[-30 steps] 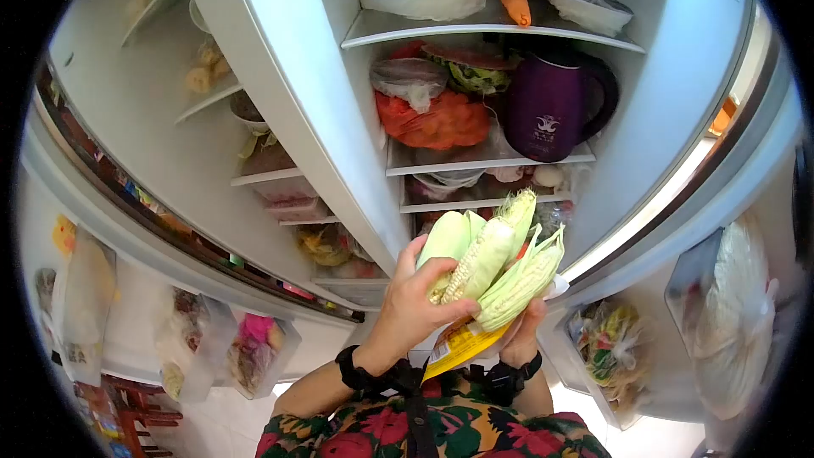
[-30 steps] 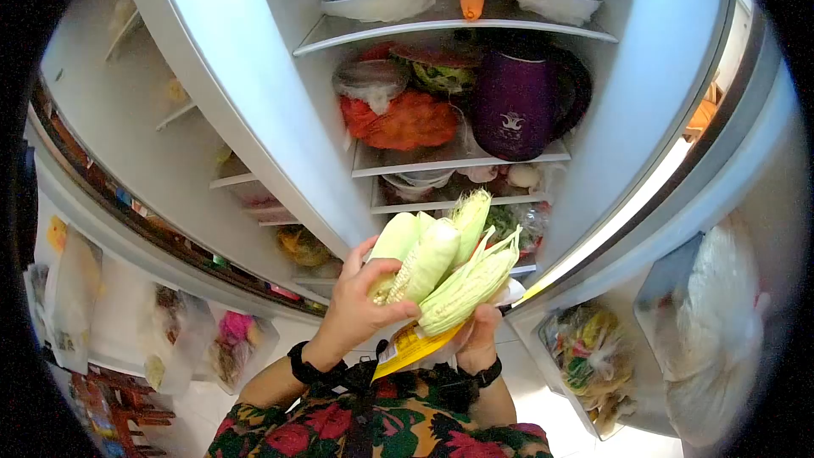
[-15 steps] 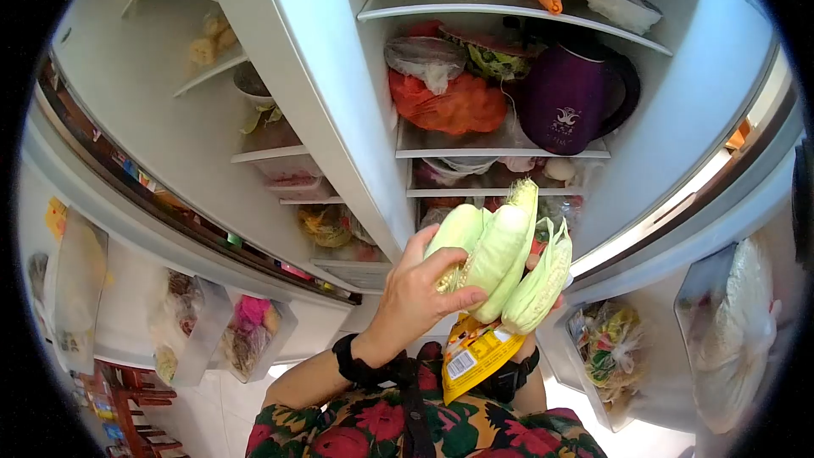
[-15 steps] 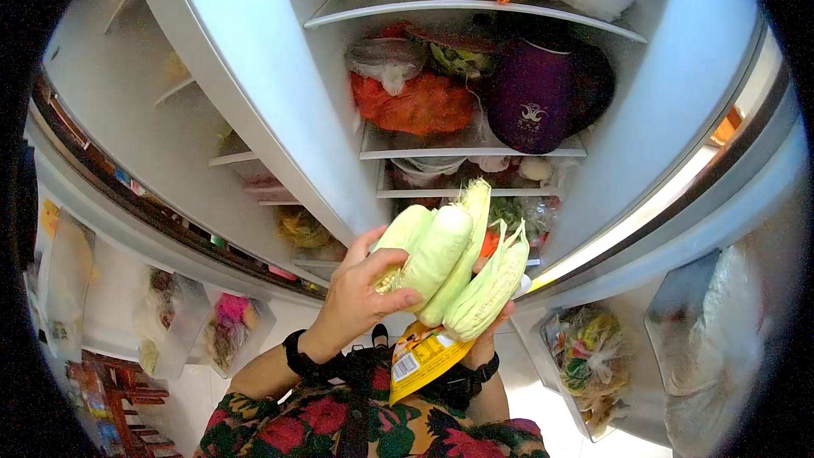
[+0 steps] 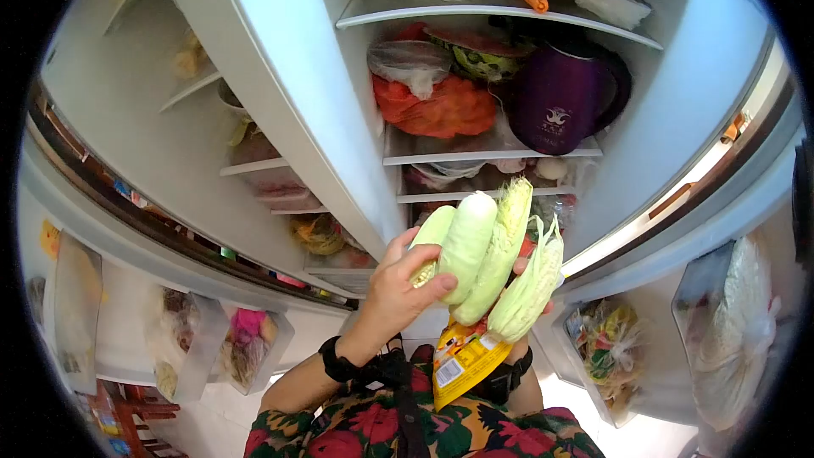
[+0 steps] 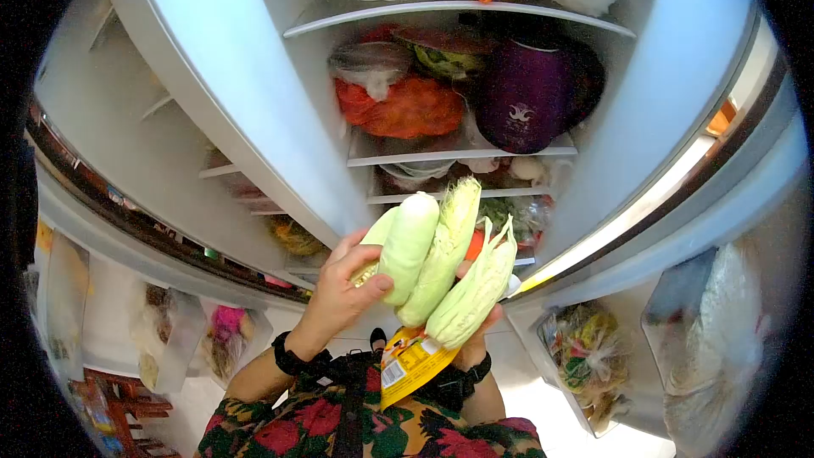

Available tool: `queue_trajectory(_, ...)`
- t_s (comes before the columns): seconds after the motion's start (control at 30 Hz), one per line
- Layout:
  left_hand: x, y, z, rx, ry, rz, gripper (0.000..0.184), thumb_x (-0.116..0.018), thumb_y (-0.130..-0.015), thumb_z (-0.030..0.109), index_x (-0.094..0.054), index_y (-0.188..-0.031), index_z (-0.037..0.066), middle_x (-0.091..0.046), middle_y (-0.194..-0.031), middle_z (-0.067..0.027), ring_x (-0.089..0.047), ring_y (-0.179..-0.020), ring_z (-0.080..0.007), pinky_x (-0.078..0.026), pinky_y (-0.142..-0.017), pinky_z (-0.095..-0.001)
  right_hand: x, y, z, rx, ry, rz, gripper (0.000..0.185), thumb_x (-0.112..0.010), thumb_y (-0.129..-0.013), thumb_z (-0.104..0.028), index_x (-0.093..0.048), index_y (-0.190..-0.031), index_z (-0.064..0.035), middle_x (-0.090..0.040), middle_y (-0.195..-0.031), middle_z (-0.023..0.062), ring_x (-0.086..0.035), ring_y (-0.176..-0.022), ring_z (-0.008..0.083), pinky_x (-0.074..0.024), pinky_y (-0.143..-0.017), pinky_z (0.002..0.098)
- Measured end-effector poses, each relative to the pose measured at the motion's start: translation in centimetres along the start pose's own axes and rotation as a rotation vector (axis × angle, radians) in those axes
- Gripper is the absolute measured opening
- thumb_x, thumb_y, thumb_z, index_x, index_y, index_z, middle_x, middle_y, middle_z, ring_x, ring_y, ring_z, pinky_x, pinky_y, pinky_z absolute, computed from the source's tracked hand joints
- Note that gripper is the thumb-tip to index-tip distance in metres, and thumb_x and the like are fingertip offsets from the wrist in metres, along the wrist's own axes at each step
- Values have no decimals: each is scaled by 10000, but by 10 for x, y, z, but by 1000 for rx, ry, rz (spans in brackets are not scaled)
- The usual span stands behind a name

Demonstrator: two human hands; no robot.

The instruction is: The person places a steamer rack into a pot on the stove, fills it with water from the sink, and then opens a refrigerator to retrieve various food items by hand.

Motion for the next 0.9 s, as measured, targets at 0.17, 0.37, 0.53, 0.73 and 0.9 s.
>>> queue_trajectory(0.17, 4, -4, 7, -11, -7, -39, 366, -594, -791, 336, -579, -998, 34, -428, -1174, -249, -430, -1111, -329, -359, -898, -351, -8, -3, 0, -16, 124, 18, 731, -629, -618, -618, -476, -1046, -46, -525, -1058, 154, -551, -937, 262, -500, -759, 364)
queue_trajectory(0.37, 4, 0, 9, 24, 11, 7, 336, -527, -842, 324, -576, -998, 30, -436, -1178, -233, -399, -1142, -317, -322, -924, -359, 24, -7, -5, 97, 158, 47, 676, -548, -697, -600, -473, -1056, -33, -518, -1066, 155, -541, -945, 261, -495, -760, 367)
queue_trajectory(0.53, 6, -2, 0, 59, 181, 71, 310, -484, -875, 296, -576, -983, 21, -486, -1145, -162, -444, -1098, -259, -342, -898, -324, -5, -10, -9, 101, -74, -203, 690, -550, -701, -603, -450, -1090, -42, -486, -1118, 195, -504, -1005, 302, -479, -791, 420)
queue_trajectory(0.73, -10, 3, -32, 463, 995, 73, 286, -382, -917, 221, -439, -1142, 54, -518, -1079, -128, -566, -893, -217, -485, -650, -263, -31, -10, -10, -34, -325, -327, 647, -604, -697, -526, -437, -1109, -56, -467, -1144, 204, -483, -1037, 325, -464, -812, 446)
queue_trajectory(0.9, -30, 8, -36, 569, 1298, 27, 363, -307, -933, 290, -331, -1221, 71, -528, -1076, -121, -594, -789, -213, -493, -539, -251, -45, -7, -15, -99, -449, -389, 626, -649, -693, -462, -426, -1124, -68, -452, -1166, 211, -465, -1064, 345, -451, -830, 468)
Point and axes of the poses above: each hand's wrist, its own y-axis away from the middle knuckle, its own x-axis out of the back of the hand, z = x × y, the point moved 10 cm from there along -y, towards the middle knuckle
